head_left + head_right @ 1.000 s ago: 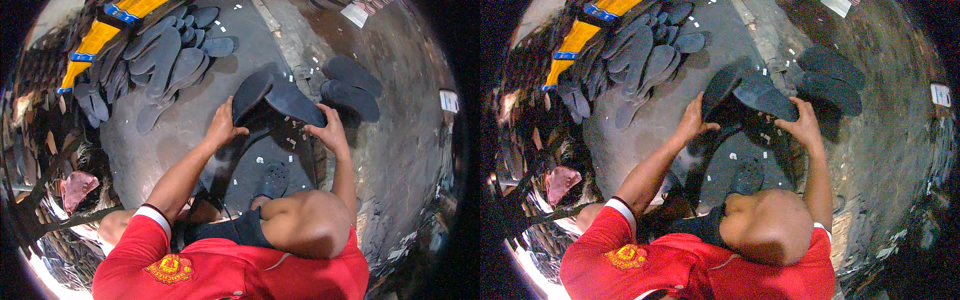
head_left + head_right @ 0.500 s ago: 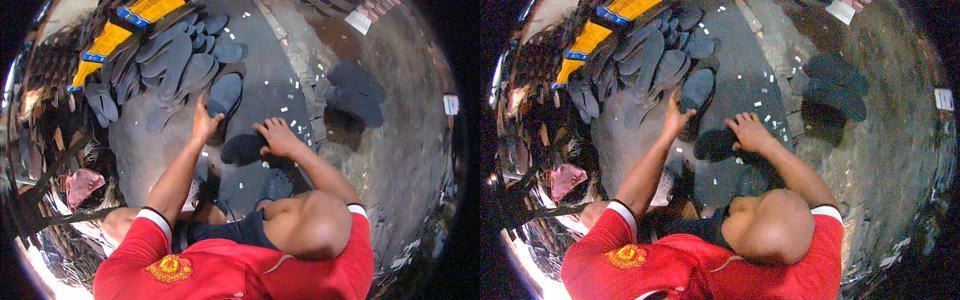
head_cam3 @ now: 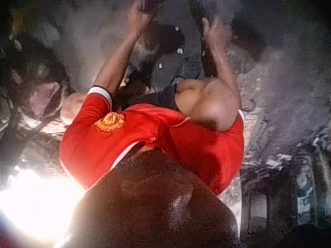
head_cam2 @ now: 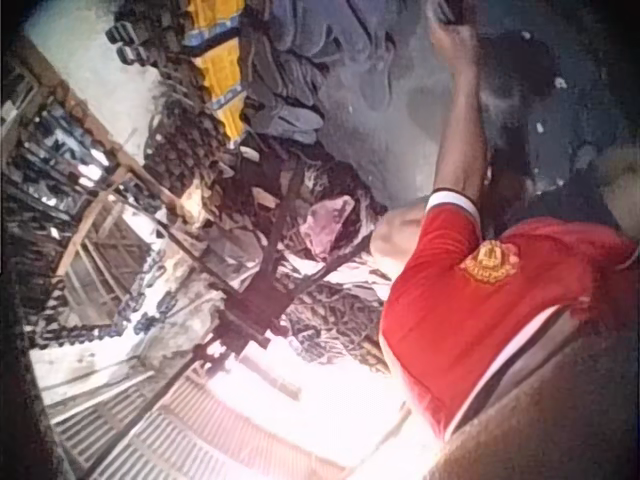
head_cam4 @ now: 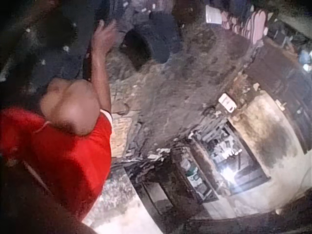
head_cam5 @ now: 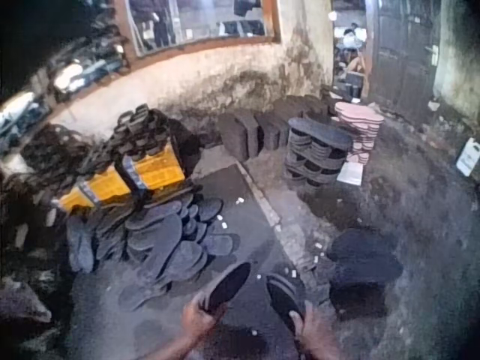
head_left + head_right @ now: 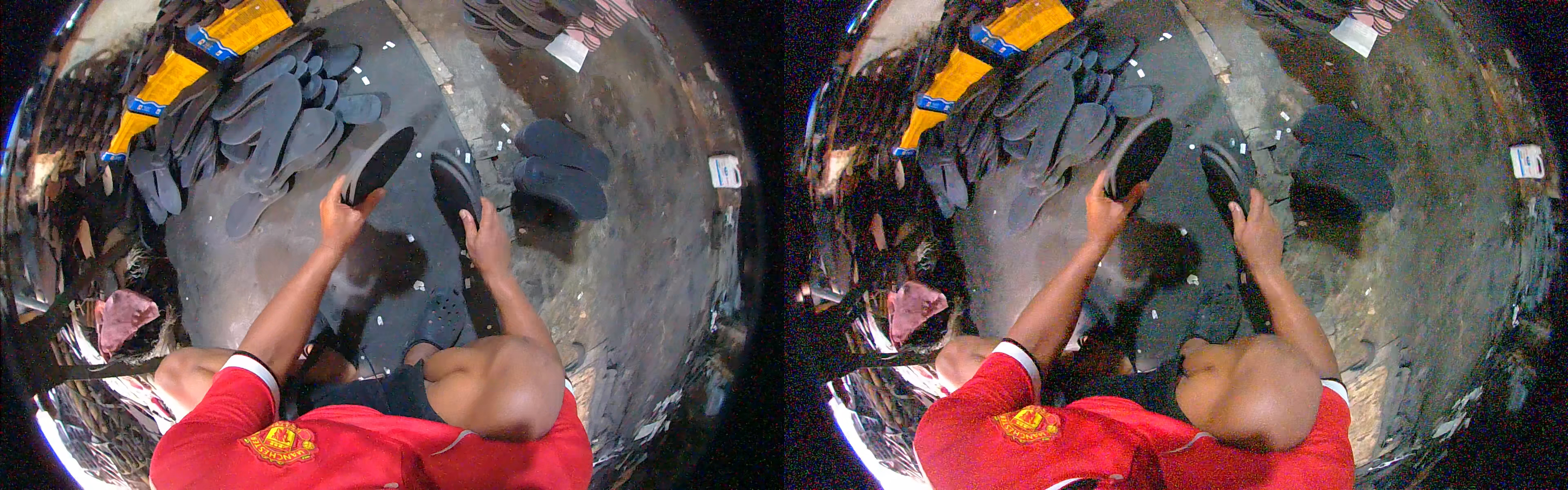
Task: The person sits on the floor and repeatedly picks up black slippers, aligns them into pairs, and stacks them into neat piles. The person handles the slippers by hand, turning them over and arranging them in organized stacks.
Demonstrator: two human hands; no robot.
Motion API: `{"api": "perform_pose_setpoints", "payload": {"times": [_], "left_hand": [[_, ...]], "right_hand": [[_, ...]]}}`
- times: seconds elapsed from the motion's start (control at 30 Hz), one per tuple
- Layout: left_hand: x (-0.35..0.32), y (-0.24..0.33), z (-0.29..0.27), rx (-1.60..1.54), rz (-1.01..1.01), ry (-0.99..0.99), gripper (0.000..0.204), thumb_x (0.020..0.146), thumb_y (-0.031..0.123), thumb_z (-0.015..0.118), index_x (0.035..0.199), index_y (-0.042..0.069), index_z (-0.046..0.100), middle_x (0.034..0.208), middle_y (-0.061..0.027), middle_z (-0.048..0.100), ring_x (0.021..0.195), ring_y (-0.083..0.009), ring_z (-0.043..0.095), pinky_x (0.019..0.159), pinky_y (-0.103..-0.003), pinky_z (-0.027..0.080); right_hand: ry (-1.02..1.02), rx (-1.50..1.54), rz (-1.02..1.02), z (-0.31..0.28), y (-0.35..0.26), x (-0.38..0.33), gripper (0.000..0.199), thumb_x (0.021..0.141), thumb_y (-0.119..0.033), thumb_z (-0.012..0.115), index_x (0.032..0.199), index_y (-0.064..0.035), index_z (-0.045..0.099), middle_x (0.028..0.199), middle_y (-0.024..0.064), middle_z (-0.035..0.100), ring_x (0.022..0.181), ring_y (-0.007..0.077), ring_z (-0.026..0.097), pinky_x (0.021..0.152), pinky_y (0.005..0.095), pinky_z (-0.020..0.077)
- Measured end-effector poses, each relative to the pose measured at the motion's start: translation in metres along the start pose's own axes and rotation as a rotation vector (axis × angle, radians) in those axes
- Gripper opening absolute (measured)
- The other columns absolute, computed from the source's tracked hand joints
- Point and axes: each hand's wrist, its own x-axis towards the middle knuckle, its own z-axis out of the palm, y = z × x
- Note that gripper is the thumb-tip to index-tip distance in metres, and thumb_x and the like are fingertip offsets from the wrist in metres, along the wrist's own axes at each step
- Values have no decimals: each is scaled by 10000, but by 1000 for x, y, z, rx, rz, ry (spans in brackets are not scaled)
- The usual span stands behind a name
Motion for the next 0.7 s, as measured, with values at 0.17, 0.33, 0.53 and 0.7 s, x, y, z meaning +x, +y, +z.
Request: {"api": "perform_pose_setpoints", "payload": {"times": [0.17,0.33,0.53,0.7], "left_hand": [[-6,0,12,-278,41,-14,443,821,174,886,1182,39,666,1103,-68,740,981,-173,697,840,-329,549],[-3,-17,12,35,102,67,451,814,208,881,1176,41,671,1116,-161,739,997,-269,730,863,-355,553],[-1,-45,-4,738,42,-90,512,748,156,833,1183,40,590,1094,-236,695,1031,-435,669,860,-499,545],[-14,-57,5,749,28,-120,545,690,91,862,1126,-9,550,1015,-240,671,1014,-448,646,836,-526,516]], "right_hand": [[127,307,6,8,-16,-10,593,986,-371,681,1363,2,416,1173,269,663,953,475,677,776,524,544],[143,262,-115,8,-26,5,568,986,-351,688,1325,46,463,1061,270,655,920,495,647,802,493,527],[-35,-200,-83,-7,-36,20,356,860,-281,737,1040,-34,553,948,169,622,903,364,637,783,504,524],[-111,22,86,-7,-5,28,507,936,-371,685,1176,42,517,1085,283,648,1048,462,632,886,536,502]]}}
